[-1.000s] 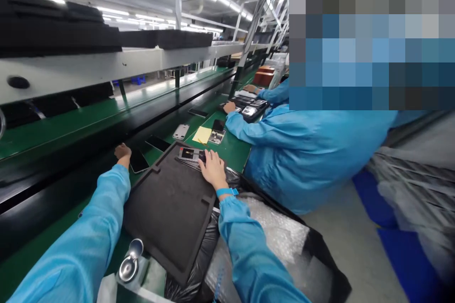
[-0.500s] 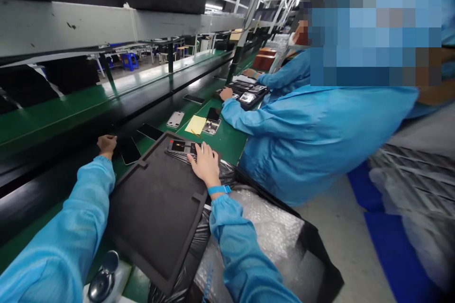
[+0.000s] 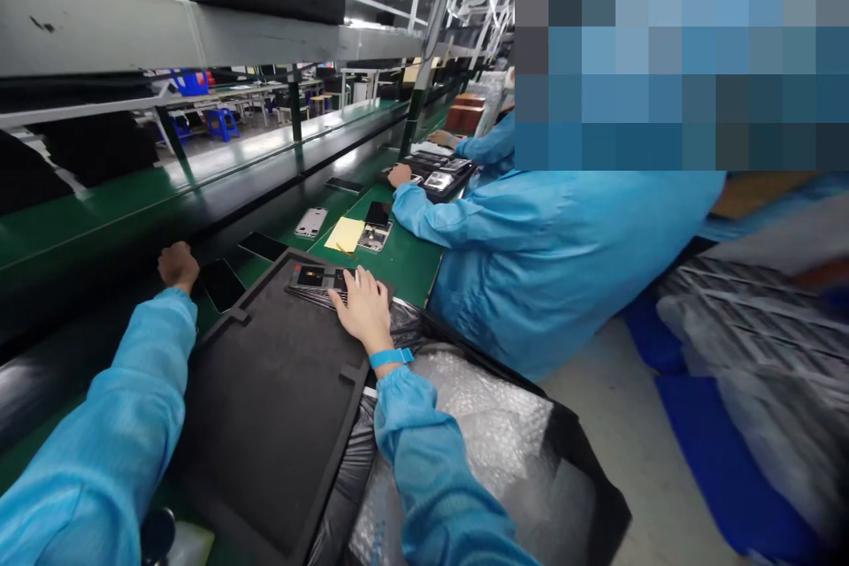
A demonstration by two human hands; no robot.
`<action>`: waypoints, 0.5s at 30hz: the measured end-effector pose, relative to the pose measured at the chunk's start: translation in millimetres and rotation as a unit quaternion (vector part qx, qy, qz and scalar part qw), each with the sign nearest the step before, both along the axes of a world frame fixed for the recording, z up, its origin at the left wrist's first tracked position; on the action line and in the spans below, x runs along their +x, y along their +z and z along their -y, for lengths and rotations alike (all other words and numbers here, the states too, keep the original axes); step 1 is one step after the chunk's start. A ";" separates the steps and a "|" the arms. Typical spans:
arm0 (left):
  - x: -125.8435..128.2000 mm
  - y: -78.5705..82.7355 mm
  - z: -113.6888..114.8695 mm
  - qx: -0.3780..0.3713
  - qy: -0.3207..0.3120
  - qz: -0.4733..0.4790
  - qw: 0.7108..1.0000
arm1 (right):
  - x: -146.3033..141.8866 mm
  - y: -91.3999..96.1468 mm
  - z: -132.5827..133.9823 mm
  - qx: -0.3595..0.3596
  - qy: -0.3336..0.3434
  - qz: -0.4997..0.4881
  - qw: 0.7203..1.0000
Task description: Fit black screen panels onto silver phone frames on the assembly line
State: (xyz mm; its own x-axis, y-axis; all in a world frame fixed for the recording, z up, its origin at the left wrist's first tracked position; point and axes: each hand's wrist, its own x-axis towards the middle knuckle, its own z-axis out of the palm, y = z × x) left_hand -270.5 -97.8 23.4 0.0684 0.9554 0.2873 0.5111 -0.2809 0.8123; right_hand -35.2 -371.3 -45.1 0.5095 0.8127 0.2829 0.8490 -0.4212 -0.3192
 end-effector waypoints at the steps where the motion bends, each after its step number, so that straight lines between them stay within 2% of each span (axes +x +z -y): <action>1: 7.4 3.2 0.7 0.015 0.003 -0.015 1.000 | -0.1 -0.4 0.6 0.002 0.001 -0.002 1.000; 3: 31.3 6.8 0.1 0.035 0.012 -0.074 0.997 | 0.2 -2.7 2.4 0.008 0.004 -0.003 1.000; 5: 68.3 4.2 -3.7 0.043 -0.024 -0.131 0.990 | 0.8 -6.0 4.7 0.013 0.005 -0.003 1.000; 9: 162.5 -17.1 -14.3 0.030 -0.137 -0.245 0.959 | 1.9 -7.4 10.0 -0.002 0.009 -0.008 1.000; 11: 204.6 -28.9 -16.4 0.009 -0.171 -0.290 0.942 | 1.9 -4.9 12.6 -0.017 0.014 -0.011 1.000; 13: 236.2 -38.6 -17.3 -0.018 -0.183 -0.322 0.929 | 1.8 -2.5 14.7 -0.027 0.016 -0.015 0.999; 15: 257.2 -45.5 -19.2 -0.040 -0.185 -0.342 0.920 | 1.6 -1.5 16.2 -0.028 0.016 -0.019 0.999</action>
